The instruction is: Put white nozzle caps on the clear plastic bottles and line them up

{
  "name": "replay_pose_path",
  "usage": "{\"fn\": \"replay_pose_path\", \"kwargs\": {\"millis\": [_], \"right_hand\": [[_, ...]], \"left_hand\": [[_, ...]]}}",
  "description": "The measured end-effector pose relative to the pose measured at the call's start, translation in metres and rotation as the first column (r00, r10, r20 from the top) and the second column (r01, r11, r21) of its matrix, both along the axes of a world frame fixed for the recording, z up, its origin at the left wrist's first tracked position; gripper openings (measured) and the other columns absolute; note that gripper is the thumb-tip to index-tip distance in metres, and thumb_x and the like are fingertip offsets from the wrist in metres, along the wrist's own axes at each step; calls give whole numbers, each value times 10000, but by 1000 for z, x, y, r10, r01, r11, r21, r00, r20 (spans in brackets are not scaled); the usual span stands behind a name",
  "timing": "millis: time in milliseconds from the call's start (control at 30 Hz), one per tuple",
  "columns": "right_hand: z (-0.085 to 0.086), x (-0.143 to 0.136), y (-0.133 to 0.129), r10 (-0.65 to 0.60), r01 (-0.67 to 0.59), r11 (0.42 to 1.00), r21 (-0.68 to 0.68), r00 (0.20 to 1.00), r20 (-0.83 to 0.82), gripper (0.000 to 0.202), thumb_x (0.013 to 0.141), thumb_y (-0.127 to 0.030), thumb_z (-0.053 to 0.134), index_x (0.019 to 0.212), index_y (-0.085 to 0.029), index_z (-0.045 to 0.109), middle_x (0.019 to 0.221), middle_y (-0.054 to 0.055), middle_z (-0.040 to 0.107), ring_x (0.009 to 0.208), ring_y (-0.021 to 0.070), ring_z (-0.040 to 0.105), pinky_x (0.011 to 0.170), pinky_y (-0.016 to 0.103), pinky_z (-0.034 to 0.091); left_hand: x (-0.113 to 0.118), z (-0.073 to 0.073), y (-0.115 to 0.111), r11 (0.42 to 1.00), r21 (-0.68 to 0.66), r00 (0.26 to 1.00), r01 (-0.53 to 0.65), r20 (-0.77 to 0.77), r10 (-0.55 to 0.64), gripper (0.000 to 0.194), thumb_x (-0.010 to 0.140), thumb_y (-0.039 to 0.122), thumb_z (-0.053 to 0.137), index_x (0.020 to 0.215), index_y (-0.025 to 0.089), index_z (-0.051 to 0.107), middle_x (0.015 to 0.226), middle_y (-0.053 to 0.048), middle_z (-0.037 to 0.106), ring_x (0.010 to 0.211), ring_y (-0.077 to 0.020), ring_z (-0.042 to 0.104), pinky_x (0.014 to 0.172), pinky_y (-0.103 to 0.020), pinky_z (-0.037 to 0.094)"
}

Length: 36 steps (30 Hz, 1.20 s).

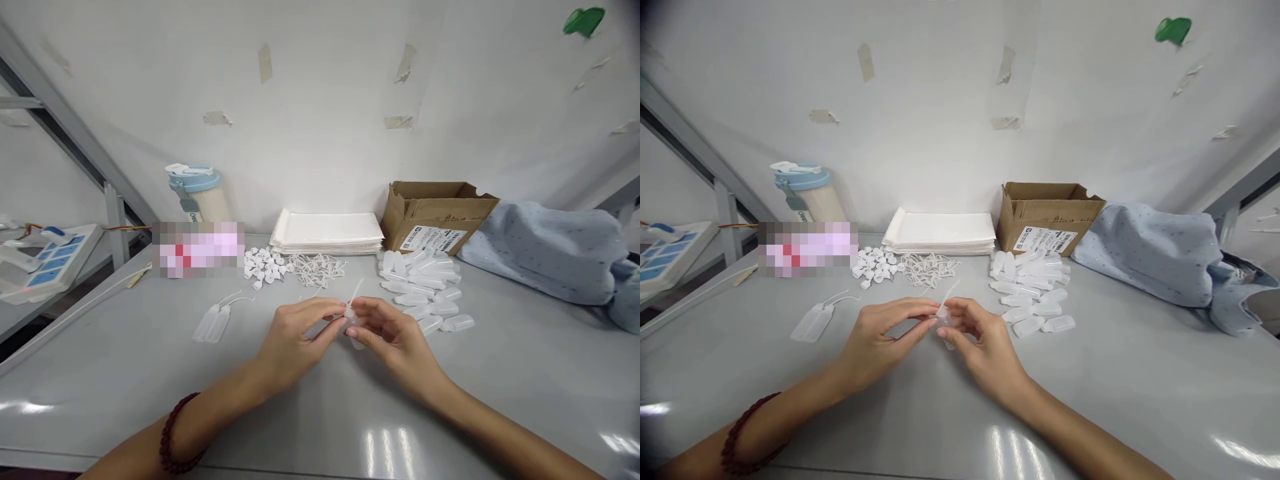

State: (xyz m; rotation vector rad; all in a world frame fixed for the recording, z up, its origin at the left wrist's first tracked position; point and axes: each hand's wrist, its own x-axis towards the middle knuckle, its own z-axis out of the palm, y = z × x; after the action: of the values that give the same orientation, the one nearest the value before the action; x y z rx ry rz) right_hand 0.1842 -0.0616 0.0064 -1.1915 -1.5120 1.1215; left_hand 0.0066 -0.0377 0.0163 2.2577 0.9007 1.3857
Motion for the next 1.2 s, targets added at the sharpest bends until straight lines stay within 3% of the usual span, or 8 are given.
{"fn": "replay_pose_path", "kwargs": {"millis": [167, 367, 500, 667, 767, 967, 1200], "right_hand": [[7, -3, -1, -44, 33, 996, -84, 989, -138, 263, 748, -324, 712, 969, -216, 618, 795, 10, 679, 734, 149, 639, 692, 286, 530], [10, -2, 2, -100, 55, 980, -190, 967, -236, 357, 670, -359, 786, 901, -198, 567, 717, -8, 662, 700, 139, 623, 652, 265, 491], [11, -1, 2, -94, 39, 974, -221, 965, -244, 370, 653, -362, 795, 863, -197, 539, 666, -27, 635, 627, 130, 598, 618, 271, 456], [12, -2, 3, -87, 21, 964, -264, 967, -241, 352, 648, -368, 783, 811, -202, 519, 675, -21, 635, 624, 138, 593, 604, 276, 437], [10, -3, 3, -90, 34, 962, -270, 976, -197, 322, 656, -348, 773, 793, -203, 520, 628, -37, 614, 610, 134, 578, 584, 265, 417], [6, -6, 2, -82, 38, 966, -255, 983, -166, 287, 652, -287, 760, 765, -203, 510, 643, -46, 601, 619, 129, 570, 558, 248, 410], [3, -7, 3, -16, -5, 981, -194, 994, -106, 298, 697, -380, 736, 786, -201, 515, 657, -34, 581, 663, 150, 590, 610, 276, 459]], "left_hand": [[1, -2, -2, 1000, -25, 1000, 10, 9, -9, 157, 792, 72, 642, 928, 135, 687, 859, -49, 738, 706, -115, 695, 680, -196, 582], [2, -3, -3, 998, 58, 999, 28, -22, -27, 106, 797, 64, 624, 834, 151, 672, 875, -56, 727, 791, -141, 695, 733, -229, 577], [1, 0, -3, 996, 85, 999, 3, -51, 2, 184, 828, 85, 588, 995, 157, 616, 943, -73, 695, 827, -148, 663, 725, -259, 578], [-2, 1, -6, 991, 8, 963, 135, -238, -130, 394, 842, 127, 558, 1226, 166, 477, 1136, -109, 595, 1053, -193, 575, 898, -330, 527], [-2, -2, -8, 990, -31, 925, 140, -352, -141, 509, 833, 199, 608, 1294, 158, 396, 1172, -125, 548, 1084, -223, 527, 916, -366, 507], [0, -2, -10, 994, -25, 870, 111, -481, -109, 421, 822, 184, 602, 1209, 147, 441, 1103, -120, 540, 1005, -242, 509, 823, -372, 510], [-3, 9, -9, 992, -83, 874, 91, -471, -120, 350, 791, 135, 578, 1127, 156, 481, 1062, -95, 566, 1002, -235, 516, 848, -360, 487]]}}
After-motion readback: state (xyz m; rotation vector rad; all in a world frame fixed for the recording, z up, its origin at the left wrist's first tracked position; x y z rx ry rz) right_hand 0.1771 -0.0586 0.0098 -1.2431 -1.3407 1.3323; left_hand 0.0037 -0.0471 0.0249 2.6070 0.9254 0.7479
